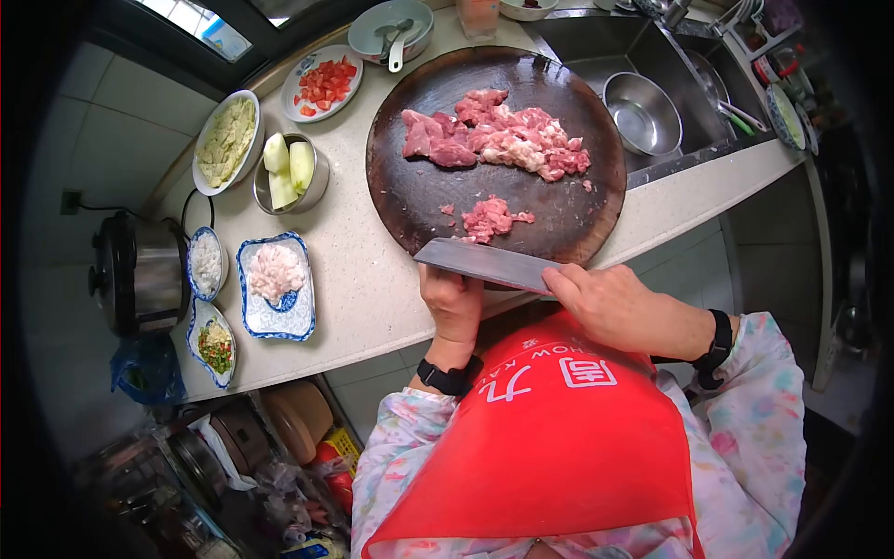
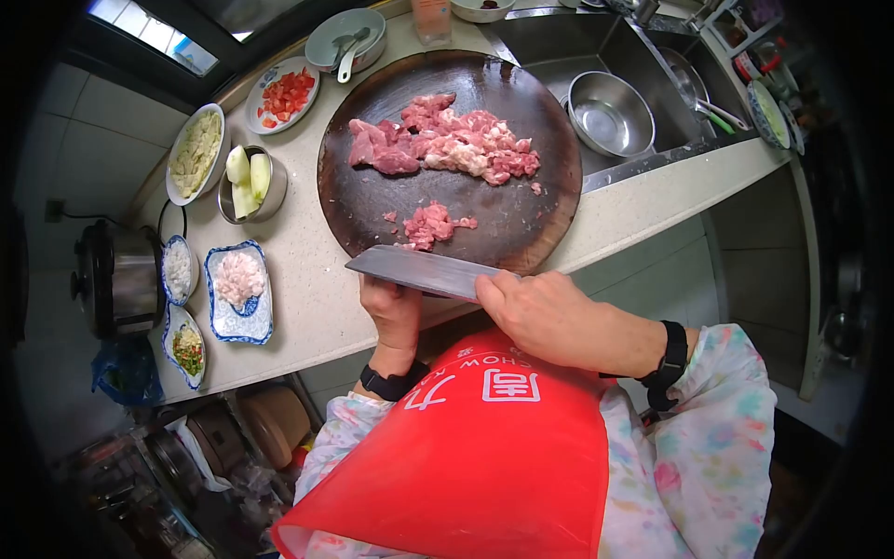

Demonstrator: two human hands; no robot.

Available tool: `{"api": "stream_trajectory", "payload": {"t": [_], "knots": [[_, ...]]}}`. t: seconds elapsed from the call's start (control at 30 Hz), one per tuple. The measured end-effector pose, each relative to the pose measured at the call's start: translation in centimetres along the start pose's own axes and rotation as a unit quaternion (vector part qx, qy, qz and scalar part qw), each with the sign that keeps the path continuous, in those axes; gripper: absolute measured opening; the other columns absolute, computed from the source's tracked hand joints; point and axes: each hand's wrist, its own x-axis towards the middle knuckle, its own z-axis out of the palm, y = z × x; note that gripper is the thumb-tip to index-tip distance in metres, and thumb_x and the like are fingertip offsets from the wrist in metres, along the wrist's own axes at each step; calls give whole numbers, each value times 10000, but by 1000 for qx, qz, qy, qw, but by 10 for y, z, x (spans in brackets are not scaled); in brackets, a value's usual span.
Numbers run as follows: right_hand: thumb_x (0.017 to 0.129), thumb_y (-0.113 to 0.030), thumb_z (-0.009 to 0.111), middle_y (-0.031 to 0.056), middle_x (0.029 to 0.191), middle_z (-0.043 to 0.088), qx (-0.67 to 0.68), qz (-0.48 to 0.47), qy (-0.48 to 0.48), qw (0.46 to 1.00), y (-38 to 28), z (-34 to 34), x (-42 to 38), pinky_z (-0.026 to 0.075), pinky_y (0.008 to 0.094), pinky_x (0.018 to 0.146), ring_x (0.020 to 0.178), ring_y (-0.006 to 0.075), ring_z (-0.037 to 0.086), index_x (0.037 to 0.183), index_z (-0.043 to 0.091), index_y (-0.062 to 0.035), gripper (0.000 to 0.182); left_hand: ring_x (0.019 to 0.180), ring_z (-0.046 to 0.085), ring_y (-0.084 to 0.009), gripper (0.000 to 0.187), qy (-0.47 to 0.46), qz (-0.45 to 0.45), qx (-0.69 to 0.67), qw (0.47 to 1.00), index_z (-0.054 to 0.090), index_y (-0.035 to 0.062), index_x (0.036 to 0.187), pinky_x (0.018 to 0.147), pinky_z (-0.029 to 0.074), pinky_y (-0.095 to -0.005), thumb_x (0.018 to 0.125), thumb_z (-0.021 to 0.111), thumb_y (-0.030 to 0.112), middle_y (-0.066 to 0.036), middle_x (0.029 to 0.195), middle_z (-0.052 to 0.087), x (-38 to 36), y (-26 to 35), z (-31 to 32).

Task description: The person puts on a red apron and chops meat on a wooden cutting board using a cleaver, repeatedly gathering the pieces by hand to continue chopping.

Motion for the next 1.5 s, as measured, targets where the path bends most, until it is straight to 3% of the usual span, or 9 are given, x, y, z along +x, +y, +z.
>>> {"api": "stream_trajectory", "payload": {"t": [0.03,0.23,0.37,0.47,0.73,0.9,1.17,1.37,1.5], "knots": [[751,-33,594,169,802,596,-11,-12,15,1000,0,-2,2,518,404,527,653,323,648,959,496,34,240,917,601,-404,301,-1,-4,7,1000,689,30,1016,815,498,-466,717,726,15,-176,975,637,0,1,0],[768,-60,595,173,747,610,-40,-36,14,998,2,4,46,522,396,525,652,316,663,869,531,30,150,947,593,-436,342,-7,-1,22,1000,671,4,1033,862,486,-492,698,737,18,-203,985,628,-2,-8,6],[788,-73,583,183,778,624,-11,-63,69,996,9,22,74,530,418,562,678,340,661,879,542,23,139,908,601,-396,288,12,11,16,1000,667,15,979,824,494,-460,696,716,-4,-173,969,631,-3,-8,6],[788,-63,580,173,816,637,76,-3,128,989,24,25,71,517,468,632,717,381,641,916,562,-3,142,788,582,-298,151,21,7,-4,1000,628,52,822,716,474,-391,711,655,-46,-103,843,622,7,5,2],[756,-34,594,180,824,597,33,-18,9,999,8,-2,19,500,468,579,683,377,637,999,496,9,265,869,574,-410,293,29,37,20,999,658,6,975,767,486,-472,700,753,38,-183,936,597,4,1,2],[745,-31,594,185,812,596,8,-5,-35,999,11,-10,12,499,459,541,672,369,641,964,494,27,248,875,575,-415,285,4,-7,4,1000,661,2,974,778,486,-480,714,763,57,-185,928,601,1,-2,3],[779,-61,574,180,776,616,3,-43,17,999,2,14,71,524,447,573,674,365,654,900,529,35,161,912,594,-419,322,24,11,16,1000,664,-7,1003,835,496,-469,699,755,41,-174,934,622,1,-4,8],[804,-76,572,171,842,639,65,-36,100,992,24,20,78,521,463,633,728,366,652,930,560,-14,141,794,578,-300,204,17,-1,8,1000,622,52,840,708,479,-408,673,648,-63,-94,867,618,5,3,3],[790,-62,584,183,845,615,70,-24,58,996,13,4,46,503,469,595,704,375,642,969,527,-12,194,813,576,-355,220,28,6,8,1000,638,29,896,731,481,-437,690,694,-26,-140,875,611,5,1,2]]}}
